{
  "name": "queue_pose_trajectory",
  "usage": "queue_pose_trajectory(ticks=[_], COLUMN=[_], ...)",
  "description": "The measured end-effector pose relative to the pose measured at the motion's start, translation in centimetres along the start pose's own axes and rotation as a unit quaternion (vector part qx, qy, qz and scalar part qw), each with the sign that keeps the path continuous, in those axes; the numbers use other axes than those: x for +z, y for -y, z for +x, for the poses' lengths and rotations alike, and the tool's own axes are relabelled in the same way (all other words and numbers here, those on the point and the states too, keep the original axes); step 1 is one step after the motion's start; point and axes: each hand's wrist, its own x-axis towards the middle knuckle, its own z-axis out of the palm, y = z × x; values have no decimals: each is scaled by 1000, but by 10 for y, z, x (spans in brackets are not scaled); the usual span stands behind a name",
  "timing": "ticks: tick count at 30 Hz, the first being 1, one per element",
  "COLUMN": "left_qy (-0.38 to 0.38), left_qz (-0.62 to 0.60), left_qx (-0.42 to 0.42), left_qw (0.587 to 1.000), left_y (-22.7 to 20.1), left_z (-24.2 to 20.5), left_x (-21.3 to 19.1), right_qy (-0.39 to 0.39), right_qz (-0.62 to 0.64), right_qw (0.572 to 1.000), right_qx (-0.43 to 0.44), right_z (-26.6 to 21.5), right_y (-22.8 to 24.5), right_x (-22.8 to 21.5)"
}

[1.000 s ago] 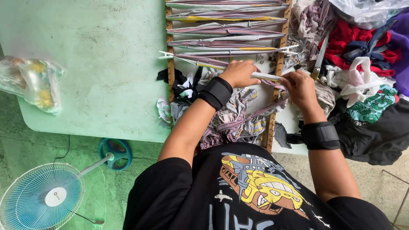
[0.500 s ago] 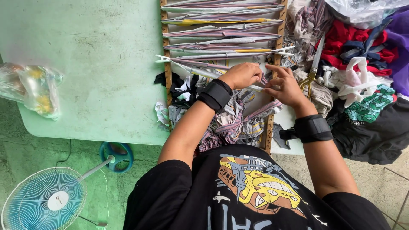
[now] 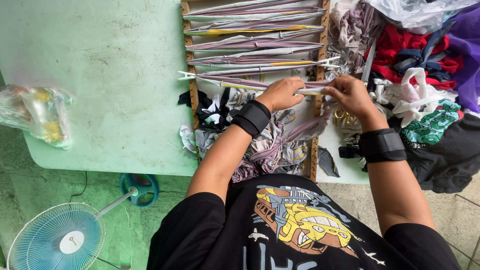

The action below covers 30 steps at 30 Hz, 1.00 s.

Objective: Weaving strips of fabric onto a wooden frame with pegs using plastic clips to secure the material.

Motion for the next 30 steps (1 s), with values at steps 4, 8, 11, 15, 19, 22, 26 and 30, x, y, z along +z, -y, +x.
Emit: queue_pose_trajectory(ticks=[4, 8, 11, 15, 19, 22, 26, 30], left_qy=[-50, -110, -118, -165, -150, -176, -154, -99], left_qz=[1, 65, 127, 183, 186, 209, 176, 152], left_qx=[-17, -43, -59, -1, 0, 33, -5, -57], left_qw=[999, 991, 983, 969, 971, 961, 972, 982], left_y=[27, 18, 3, -5, -1, 3, -1, -6], left_z=[20, 33, 41, 51, 63, 69, 73, 75], left_x=[25, 29, 23, 25, 37, 43, 42, 38], right_qy=[-95, -176, -226, -277, -284, -281, -270, -260], right_qz=[-78, -144, -131, -136, -144, -158, -193, -180], right_qw=[992, 974, 964, 950, 946, 942, 937, 938], right_qx=[-19, 16, 58, 55, 64, 96, 112, 142], right_z=[5, 12, 18, 23, 23, 23, 19, 15], right_y=[6, -7, -11, -14, -11, -6, 2, -1], right_x=[-3, 11, 20, 27, 33, 35, 32, 37])
